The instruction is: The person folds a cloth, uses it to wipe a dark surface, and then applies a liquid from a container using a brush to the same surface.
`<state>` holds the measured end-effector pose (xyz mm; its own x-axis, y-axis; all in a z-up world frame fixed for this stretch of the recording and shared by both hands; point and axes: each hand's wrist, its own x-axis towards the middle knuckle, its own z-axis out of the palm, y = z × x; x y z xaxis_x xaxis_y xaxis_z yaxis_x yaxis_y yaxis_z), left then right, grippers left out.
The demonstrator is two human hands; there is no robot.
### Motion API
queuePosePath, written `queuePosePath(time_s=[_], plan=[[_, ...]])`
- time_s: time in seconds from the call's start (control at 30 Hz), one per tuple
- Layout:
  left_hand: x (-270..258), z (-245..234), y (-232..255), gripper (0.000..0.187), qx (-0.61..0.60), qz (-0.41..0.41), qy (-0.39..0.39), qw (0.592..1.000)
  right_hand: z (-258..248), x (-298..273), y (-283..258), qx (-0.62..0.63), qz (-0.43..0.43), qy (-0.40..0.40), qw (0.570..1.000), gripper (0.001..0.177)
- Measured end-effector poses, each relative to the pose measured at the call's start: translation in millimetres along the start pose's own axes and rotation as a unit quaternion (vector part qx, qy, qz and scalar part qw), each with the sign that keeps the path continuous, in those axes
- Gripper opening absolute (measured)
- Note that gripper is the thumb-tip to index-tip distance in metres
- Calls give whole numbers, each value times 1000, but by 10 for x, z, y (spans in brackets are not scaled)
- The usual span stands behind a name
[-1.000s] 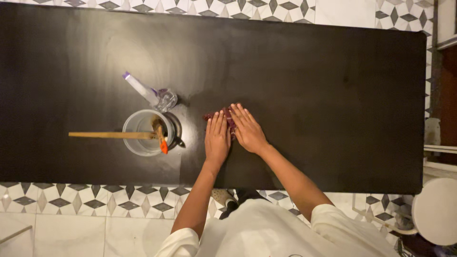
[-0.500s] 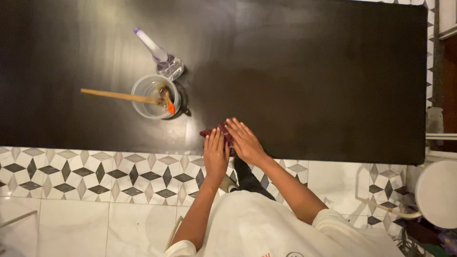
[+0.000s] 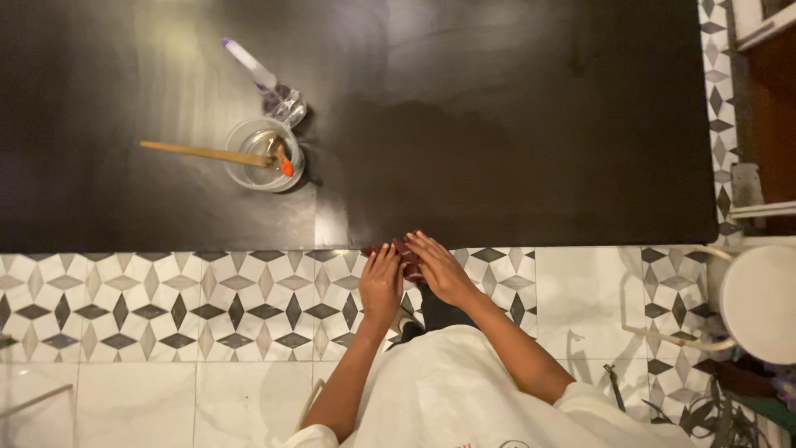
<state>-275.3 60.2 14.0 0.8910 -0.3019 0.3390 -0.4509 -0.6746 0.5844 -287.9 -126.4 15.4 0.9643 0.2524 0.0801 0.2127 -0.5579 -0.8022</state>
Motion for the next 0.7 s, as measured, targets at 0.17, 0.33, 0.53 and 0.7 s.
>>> queuePosePath(time_s=[0.17, 0.33, 0.53, 0.7], plan=[[230, 124, 293, 17, -32, 10, -25, 999, -258, -134, 113, 70, 63, 59, 994, 41], [793, 373, 636, 14, -157, -12, -75, 985, -721, -118, 446, 150, 280, 133, 939, 30], [1838, 676, 672, 13, -184, 20, -47, 982, -1288, 597, 800, 71, 220, 215, 949, 29], [2654, 1015, 444, 26, -96, 18, -34, 995, -1597, 1447, 1157, -65, 42, 252, 965, 30]])
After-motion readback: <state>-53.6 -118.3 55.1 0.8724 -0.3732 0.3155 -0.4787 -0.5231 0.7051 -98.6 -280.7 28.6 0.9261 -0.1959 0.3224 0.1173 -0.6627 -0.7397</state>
